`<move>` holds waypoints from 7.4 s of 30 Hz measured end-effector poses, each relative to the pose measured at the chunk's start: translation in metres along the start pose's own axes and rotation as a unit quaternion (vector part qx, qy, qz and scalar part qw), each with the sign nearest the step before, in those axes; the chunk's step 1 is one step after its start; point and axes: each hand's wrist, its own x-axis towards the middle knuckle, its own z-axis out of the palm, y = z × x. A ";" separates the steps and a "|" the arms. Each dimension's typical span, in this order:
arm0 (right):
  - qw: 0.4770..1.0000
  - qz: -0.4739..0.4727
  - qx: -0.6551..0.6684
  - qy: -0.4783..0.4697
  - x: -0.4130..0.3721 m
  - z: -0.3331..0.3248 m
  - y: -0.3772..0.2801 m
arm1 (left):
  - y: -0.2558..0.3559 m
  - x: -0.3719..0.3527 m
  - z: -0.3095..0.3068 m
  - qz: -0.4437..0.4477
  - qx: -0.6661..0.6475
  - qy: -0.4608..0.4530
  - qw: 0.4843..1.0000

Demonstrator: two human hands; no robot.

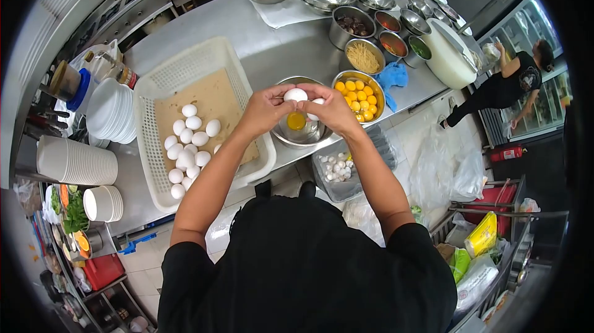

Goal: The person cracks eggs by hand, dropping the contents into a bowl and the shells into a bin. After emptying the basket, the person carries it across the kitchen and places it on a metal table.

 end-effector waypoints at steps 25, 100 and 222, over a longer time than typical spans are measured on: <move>0.895 -0.240 -0.372 0.044 0.000 -0.012 0.001 | 0.015 0.008 -0.015 0.130 0.244 -0.067 0.959; 0.966 -0.126 0.087 0.210 -0.098 0.018 0.003 | 0.013 0.002 0.030 0.101 0.118 -0.061 0.986; 0.758 -0.019 0.624 0.188 -0.155 -0.062 0.074 | -0.071 -0.017 -0.253 -0.155 0.398 0.013 0.904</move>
